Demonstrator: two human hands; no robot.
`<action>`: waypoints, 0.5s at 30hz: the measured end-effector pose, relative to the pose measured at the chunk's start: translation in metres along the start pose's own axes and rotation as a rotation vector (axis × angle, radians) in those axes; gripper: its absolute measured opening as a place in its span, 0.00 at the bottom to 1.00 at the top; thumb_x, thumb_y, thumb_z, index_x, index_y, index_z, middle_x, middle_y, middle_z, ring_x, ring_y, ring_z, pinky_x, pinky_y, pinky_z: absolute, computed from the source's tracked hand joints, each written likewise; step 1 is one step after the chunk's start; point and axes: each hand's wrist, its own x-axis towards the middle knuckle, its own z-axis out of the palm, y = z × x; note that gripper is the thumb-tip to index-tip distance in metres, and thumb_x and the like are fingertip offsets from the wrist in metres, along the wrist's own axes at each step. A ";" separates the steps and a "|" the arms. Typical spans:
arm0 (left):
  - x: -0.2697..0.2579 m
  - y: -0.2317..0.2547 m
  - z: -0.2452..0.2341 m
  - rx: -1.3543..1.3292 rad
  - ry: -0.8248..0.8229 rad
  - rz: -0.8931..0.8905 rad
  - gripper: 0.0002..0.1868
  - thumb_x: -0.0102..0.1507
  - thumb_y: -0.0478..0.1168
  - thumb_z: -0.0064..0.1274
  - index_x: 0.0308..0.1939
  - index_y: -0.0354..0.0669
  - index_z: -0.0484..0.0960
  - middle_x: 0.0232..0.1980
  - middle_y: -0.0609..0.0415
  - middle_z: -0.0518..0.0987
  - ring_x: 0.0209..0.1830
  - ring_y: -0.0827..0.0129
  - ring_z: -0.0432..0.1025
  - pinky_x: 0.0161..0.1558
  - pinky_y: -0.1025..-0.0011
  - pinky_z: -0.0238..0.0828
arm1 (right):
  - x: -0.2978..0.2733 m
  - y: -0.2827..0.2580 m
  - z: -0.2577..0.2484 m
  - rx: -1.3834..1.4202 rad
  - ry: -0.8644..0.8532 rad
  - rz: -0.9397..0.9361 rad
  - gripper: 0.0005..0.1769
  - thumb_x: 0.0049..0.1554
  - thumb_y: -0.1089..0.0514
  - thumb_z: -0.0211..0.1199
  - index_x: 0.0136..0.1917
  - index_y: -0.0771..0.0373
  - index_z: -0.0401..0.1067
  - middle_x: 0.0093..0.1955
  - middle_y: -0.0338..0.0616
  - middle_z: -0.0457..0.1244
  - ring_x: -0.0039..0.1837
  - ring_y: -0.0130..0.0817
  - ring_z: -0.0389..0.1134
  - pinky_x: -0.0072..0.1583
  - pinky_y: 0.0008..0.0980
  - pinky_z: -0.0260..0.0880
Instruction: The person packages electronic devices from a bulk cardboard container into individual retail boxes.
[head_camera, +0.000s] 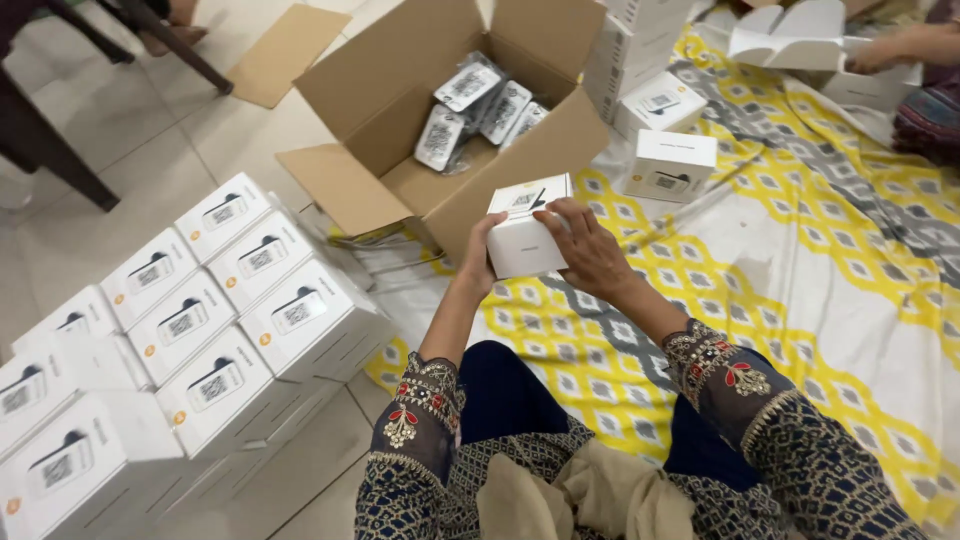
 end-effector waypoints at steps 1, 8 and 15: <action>-0.006 0.009 -0.007 -0.013 0.021 0.018 0.33 0.59 0.61 0.51 0.60 0.45 0.77 0.47 0.52 0.81 0.44 0.61 0.77 0.45 0.59 0.76 | 0.019 -0.018 -0.005 0.015 0.000 -0.027 0.53 0.38 0.64 0.73 0.75 0.60 0.55 0.70 0.52 0.53 0.73 0.54 0.56 0.64 0.48 0.71; -0.115 0.070 -0.053 -0.275 0.392 0.617 0.39 0.57 0.54 0.52 0.69 0.40 0.70 0.64 0.47 0.73 0.63 0.55 0.67 0.63 0.60 0.61 | 0.095 -0.099 0.055 1.104 0.165 0.457 0.51 0.45 0.63 0.66 0.79 0.61 0.51 0.77 0.51 0.52 0.72 0.50 0.56 0.70 0.47 0.61; -0.193 0.053 -0.136 -0.045 0.903 1.001 0.50 0.63 0.49 0.52 0.82 0.38 0.42 0.84 0.41 0.45 0.83 0.51 0.45 0.77 0.57 0.39 | 0.164 -0.224 0.081 1.777 -0.374 0.840 0.46 0.53 0.36 0.65 0.74 0.62 0.54 0.70 0.52 0.58 0.66 0.42 0.65 0.62 0.46 0.71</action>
